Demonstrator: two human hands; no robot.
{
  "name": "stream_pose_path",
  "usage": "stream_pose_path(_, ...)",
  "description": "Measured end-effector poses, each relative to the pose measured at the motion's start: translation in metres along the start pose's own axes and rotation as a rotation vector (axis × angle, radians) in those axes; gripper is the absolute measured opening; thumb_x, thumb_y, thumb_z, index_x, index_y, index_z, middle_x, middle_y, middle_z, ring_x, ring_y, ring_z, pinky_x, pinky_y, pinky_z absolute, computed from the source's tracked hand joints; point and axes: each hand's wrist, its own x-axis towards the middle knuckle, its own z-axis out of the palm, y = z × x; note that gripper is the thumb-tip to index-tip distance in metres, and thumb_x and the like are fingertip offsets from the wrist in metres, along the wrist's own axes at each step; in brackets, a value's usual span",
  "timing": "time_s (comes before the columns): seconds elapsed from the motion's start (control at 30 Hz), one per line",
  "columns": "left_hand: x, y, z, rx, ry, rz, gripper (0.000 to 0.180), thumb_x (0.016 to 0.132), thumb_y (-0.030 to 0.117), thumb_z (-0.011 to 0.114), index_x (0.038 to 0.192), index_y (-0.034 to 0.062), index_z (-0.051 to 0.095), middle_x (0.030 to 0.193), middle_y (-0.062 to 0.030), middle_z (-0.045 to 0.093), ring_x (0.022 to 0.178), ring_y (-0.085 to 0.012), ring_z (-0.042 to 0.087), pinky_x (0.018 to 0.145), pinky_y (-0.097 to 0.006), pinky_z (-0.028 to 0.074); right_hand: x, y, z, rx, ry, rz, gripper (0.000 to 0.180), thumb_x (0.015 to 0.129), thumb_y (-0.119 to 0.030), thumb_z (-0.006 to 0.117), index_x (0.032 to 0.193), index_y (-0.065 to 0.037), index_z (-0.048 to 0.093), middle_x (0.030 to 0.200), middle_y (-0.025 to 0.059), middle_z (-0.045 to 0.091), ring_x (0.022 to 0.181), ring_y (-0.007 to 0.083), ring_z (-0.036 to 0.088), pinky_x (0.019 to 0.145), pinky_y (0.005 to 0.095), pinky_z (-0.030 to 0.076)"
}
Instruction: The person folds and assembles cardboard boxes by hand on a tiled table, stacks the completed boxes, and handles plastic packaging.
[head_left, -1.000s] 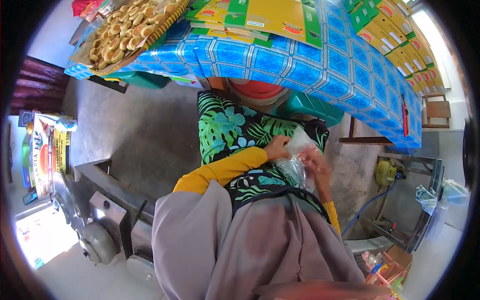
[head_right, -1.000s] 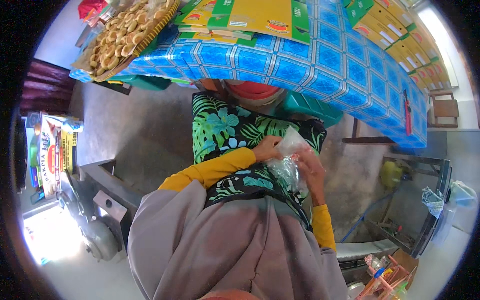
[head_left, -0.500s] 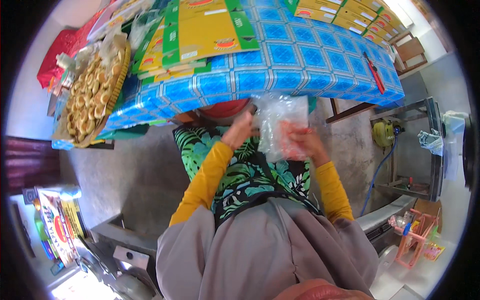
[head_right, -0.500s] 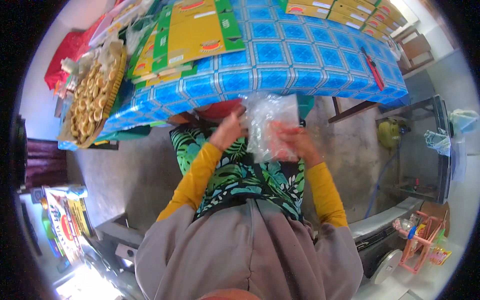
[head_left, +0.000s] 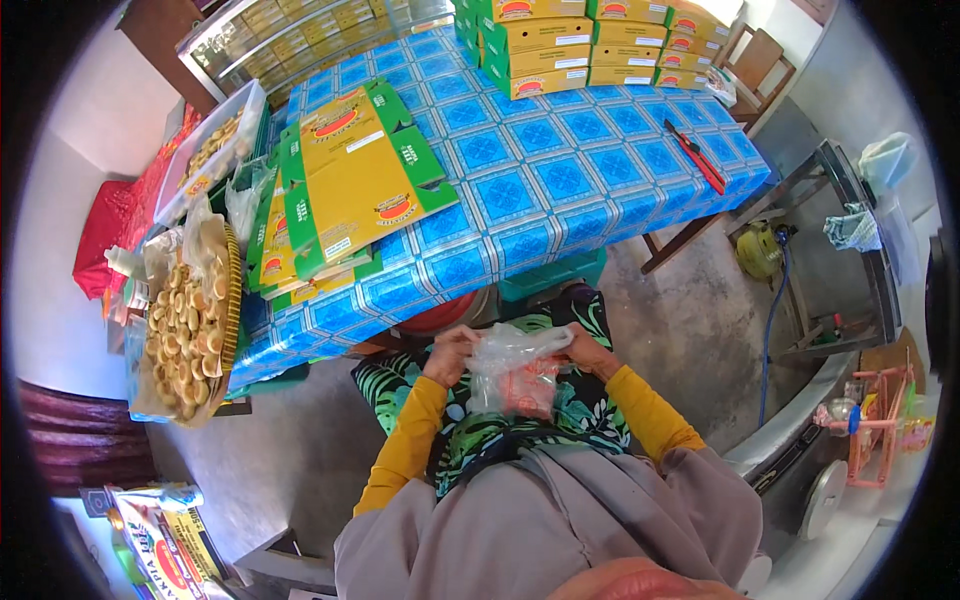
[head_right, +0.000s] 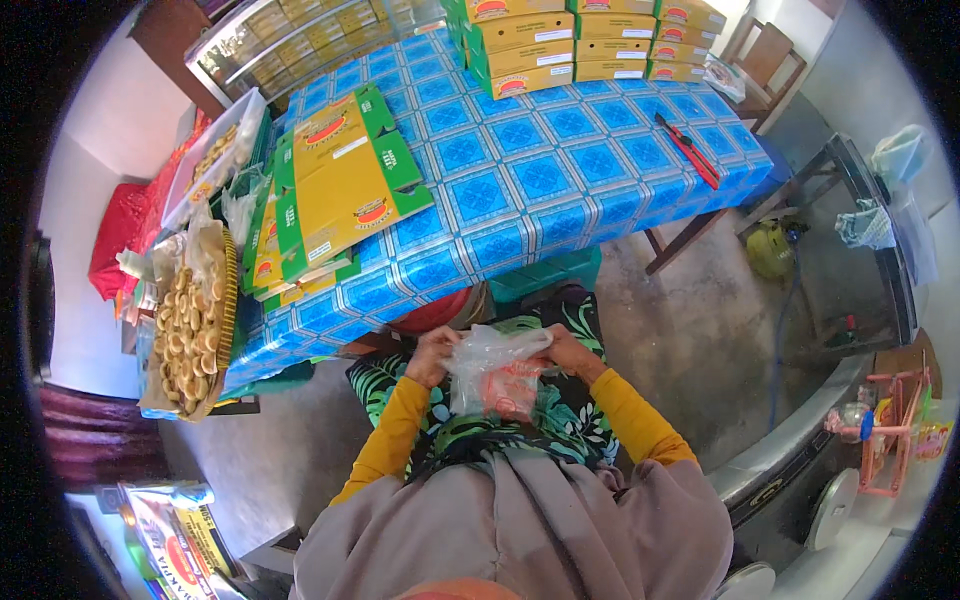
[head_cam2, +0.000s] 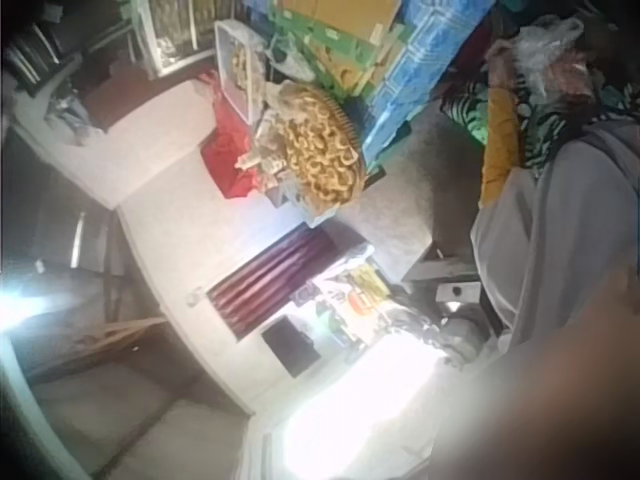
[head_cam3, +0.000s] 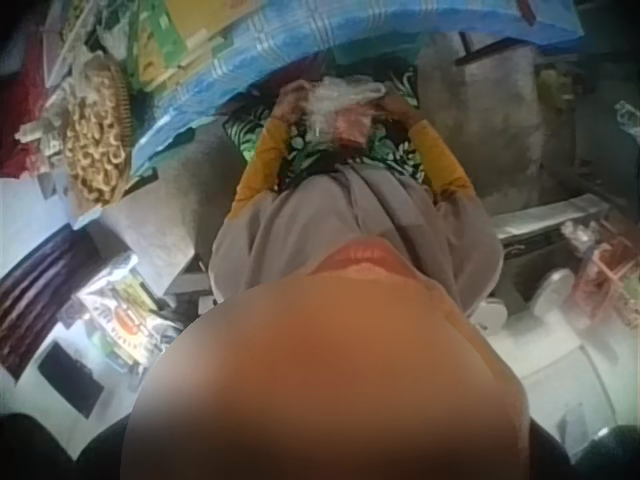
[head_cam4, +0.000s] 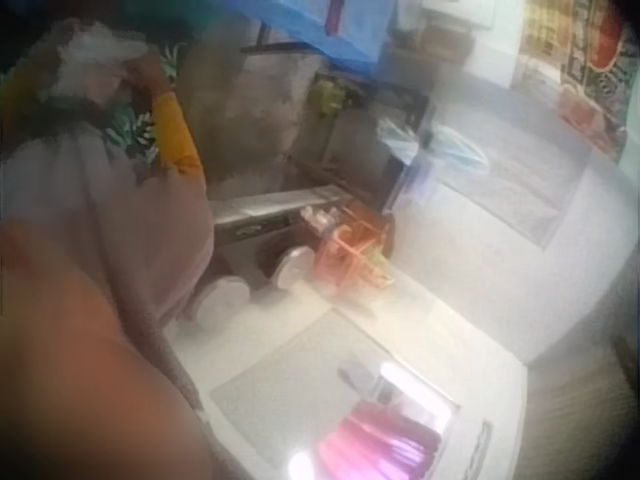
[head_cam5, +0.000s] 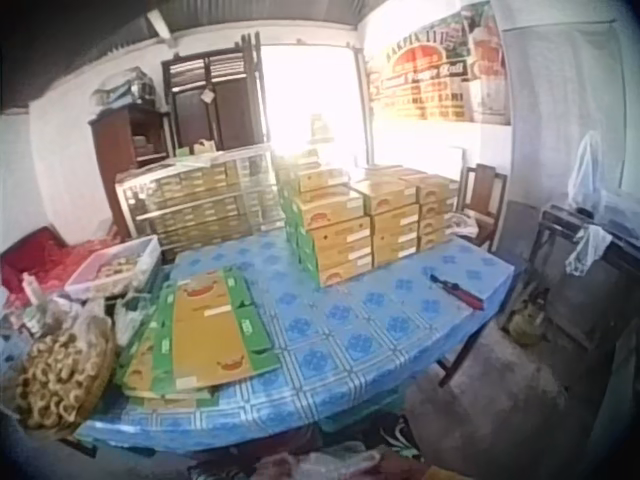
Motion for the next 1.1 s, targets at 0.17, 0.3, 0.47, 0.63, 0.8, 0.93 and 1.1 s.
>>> stream_pose_path(0.17,-0.022,-0.025,-0.034,-0.591,0.061,-0.161,0.054,0.095,0.037,0.053,0.137,0.0062,0.040,0.136,-0.0220,0.048,0.123,-0.0376,0.050,0.101,-0.050,0.043,0.011,-0.024,0.010,-0.204,0.090,-0.550,0.027,0.087,0.000,0.051,0.104,-0.001,0.071,0.102,0.0048,0.070,0.078,0.0093,0.062,0.063,0.0211,0.048)
stream_pose_path(0.3,-0.026,-0.049,0.021,-0.825,0.068,-0.174,0.073,0.089,0.058,0.052,0.140,0.0074,0.039,0.139,-0.0208,0.046,0.126,-0.0399,0.046,0.102,-0.056,0.040,0.027,0.002,0.017,0.080,0.296,-0.393,0.028,0.091,-0.007,0.051,0.112,-0.004,0.068,0.096,0.0049,0.069,0.064,0.0075,0.059,0.050,0.0198,0.044)
stream_pose_path(0.47,-0.017,-0.053,0.036,-0.716,0.139,0.031,0.089,0.081,0.064,0.059,0.145,0.0087,0.032,0.148,-0.0136,0.038,0.134,-0.0351,0.038,0.108,-0.058,0.032,0.042,0.024,0.055,-0.316,0.422,-0.522,0.034,0.088,-0.007,0.055,0.121,-0.007,0.064,0.096,0.0065,0.069,0.056,0.0129,0.058,0.048,0.0256,0.045)
stream_pose_path(0.63,0.003,-0.061,0.005,-0.136,0.439,-0.106,0.042,0.098,0.041,0.051,0.127,0.0098,0.053,0.111,-0.0059,0.064,0.098,-0.0208,0.064,0.079,-0.039,0.055,0.036,0.020,0.082,-1.330,0.173,-0.857,0.059,0.064,-0.001,0.059,0.123,-0.010,0.062,0.137,0.0081,0.052,0.076,0.0288,0.051,0.068,0.0388,0.048)
stream_pose_path(0.8,0.023,-0.045,-0.006,-0.311,0.377,-0.148,0.045,0.097,0.042,0.053,0.125,0.0074,0.055,0.102,-0.0047,0.066,0.085,-0.0196,0.066,0.071,-0.033,0.056,0.041,0.011,0.075,-1.346,0.021,-0.783,0.062,0.063,-0.001,0.057,0.124,-0.010,0.058,0.142,0.0065,0.047,0.082,0.0297,0.049,0.075,0.0386,0.046)
stream_pose_path(0.93,0.033,-0.055,-0.018,-0.007,0.449,0.104,0.033,0.096,0.031,0.057,0.117,0.0061,0.061,0.102,-0.0025,0.066,0.087,-0.0148,0.064,0.071,-0.031,0.053,0.045,0.001,0.064,-1.416,-0.119,-0.719,0.058,0.070,-0.007,0.059,0.128,-0.010,0.056,0.141,0.0085,0.047,0.092,0.0314,0.055,0.086,0.0388,0.042)
stream_pose_path(1.1,0.046,-0.083,-0.041,0.788,0.374,0.182,0.030,0.088,0.018,0.063,0.115,0.0055,0.061,0.100,-0.0058,0.067,0.085,-0.0165,0.063,0.071,-0.032,0.051,0.065,0.018,0.066,-0.243,0.462,-0.425,0.062,0.076,-0.017,0.074,0.132,-0.006,0.052,0.122,0.0079,0.061,0.102,0.0190,0.058,0.087,0.0350,0.047)
